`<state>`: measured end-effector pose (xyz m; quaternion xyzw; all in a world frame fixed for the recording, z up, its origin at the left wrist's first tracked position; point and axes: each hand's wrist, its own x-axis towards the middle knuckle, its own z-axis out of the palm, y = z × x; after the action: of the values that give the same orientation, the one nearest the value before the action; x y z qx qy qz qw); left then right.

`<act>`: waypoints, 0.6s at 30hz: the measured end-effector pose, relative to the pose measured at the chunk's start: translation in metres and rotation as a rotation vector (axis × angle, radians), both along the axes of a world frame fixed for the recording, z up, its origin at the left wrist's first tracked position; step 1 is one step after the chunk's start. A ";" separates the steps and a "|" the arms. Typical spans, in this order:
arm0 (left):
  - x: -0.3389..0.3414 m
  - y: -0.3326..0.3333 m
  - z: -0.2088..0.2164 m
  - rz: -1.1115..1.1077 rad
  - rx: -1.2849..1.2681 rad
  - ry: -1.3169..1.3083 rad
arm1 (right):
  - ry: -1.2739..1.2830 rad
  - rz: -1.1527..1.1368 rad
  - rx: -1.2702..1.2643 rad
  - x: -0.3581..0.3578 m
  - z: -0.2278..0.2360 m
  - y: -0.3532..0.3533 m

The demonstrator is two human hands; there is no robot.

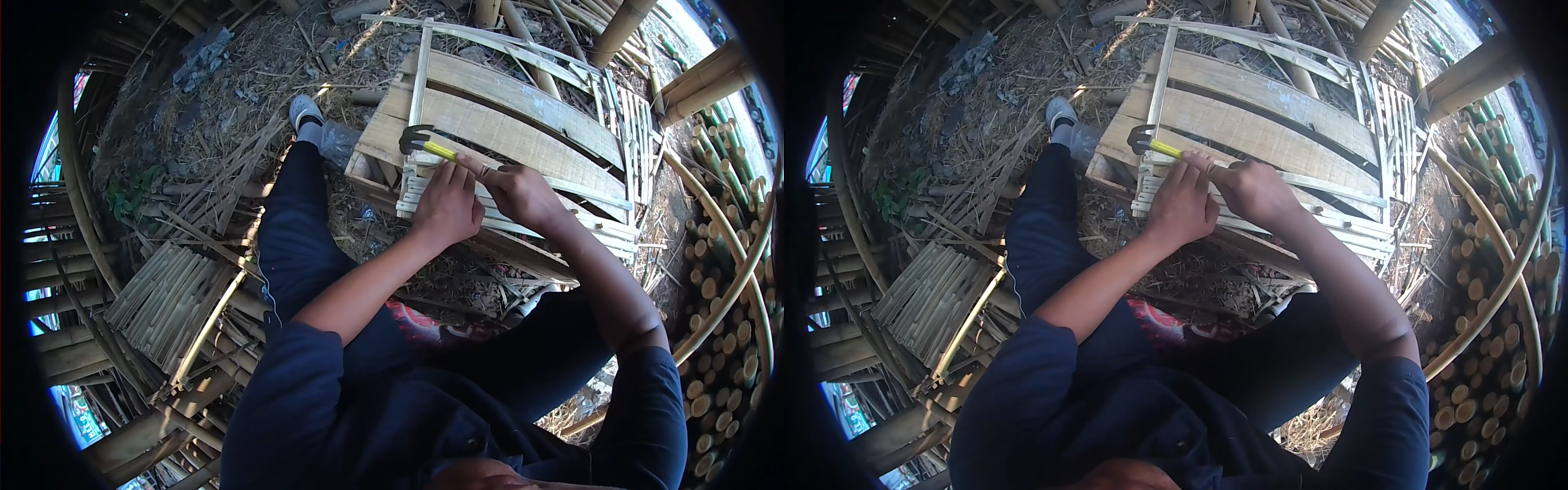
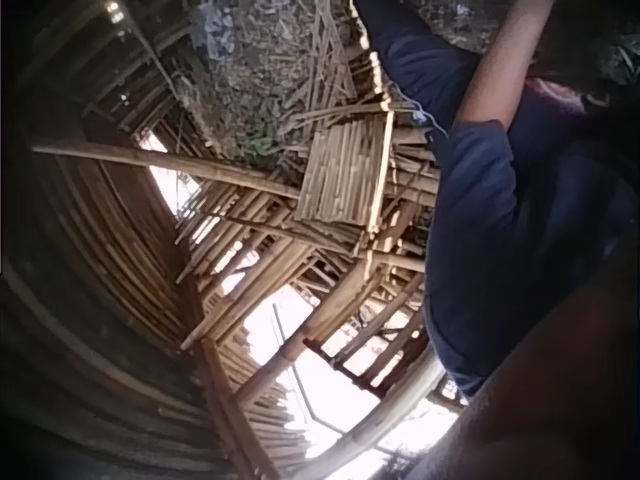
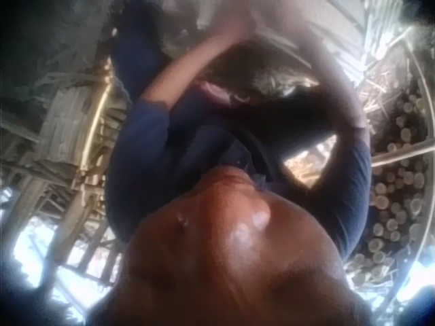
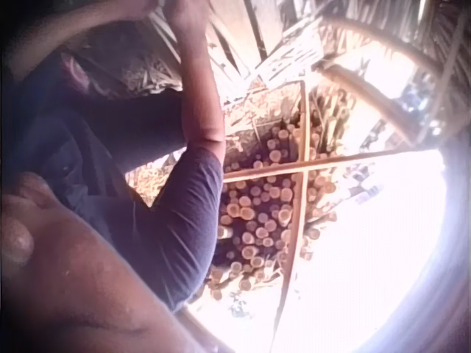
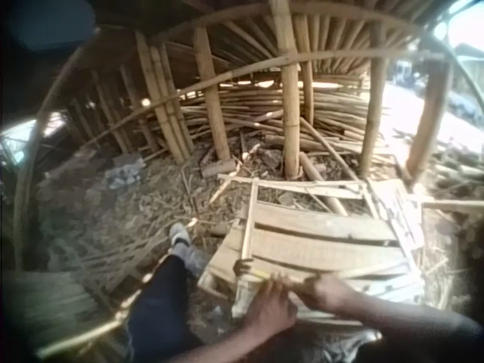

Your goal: The person constructs a bamboo structure by hand and with a hammer, positioning thin bamboo strips onto a rectangular frame and securing them by hammering nails through the strips into the frame.

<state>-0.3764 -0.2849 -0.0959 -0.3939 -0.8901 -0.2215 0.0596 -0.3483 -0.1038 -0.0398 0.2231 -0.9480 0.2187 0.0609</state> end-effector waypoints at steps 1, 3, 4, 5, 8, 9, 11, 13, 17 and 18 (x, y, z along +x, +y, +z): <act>0.001 -0.001 0.003 -0.004 -0.049 -0.037 | 0.015 0.000 -0.068 0.001 0.005 -0.003; -0.002 -0.003 0.000 -0.008 -0.034 0.000 | 0.024 -0.010 -0.060 0.003 0.007 -0.005; -0.002 -0.003 -0.002 -0.013 -0.016 0.035 | 0.000 -0.003 -0.067 0.004 0.008 -0.006; -0.002 -0.003 -0.004 -0.010 -0.015 0.032 | -0.024 0.004 -0.075 0.006 0.009 -0.007; -0.003 0.000 -0.008 -0.005 0.020 0.132 | -0.013 0.005 0.002 0.006 -0.003 -0.001; -0.003 0.000 -0.008 -0.005 0.008 0.115 | -0.011 0.006 0.002 0.006 -0.003 0.000; -0.003 -0.001 -0.008 -0.003 -0.003 0.099 | -0.026 -0.014 0.043 0.006 0.000 0.001; -0.002 -0.002 -0.006 -0.005 -0.031 0.060 | -0.021 -0.016 -0.009 0.006 0.004 -0.002; -0.003 0.002 -0.007 -0.013 -0.004 0.070 | -0.031 -0.032 -0.002 0.005 -0.017 0.007; -0.003 0.000 -0.007 -0.006 -0.001 0.056 | -0.031 -0.030 -0.006 0.004 -0.013 0.004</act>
<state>-0.3796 -0.2846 -0.1025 -0.4028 -0.8870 -0.2099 0.0835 -0.3439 -0.1001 -0.0530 0.2054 -0.9513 0.2242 0.0501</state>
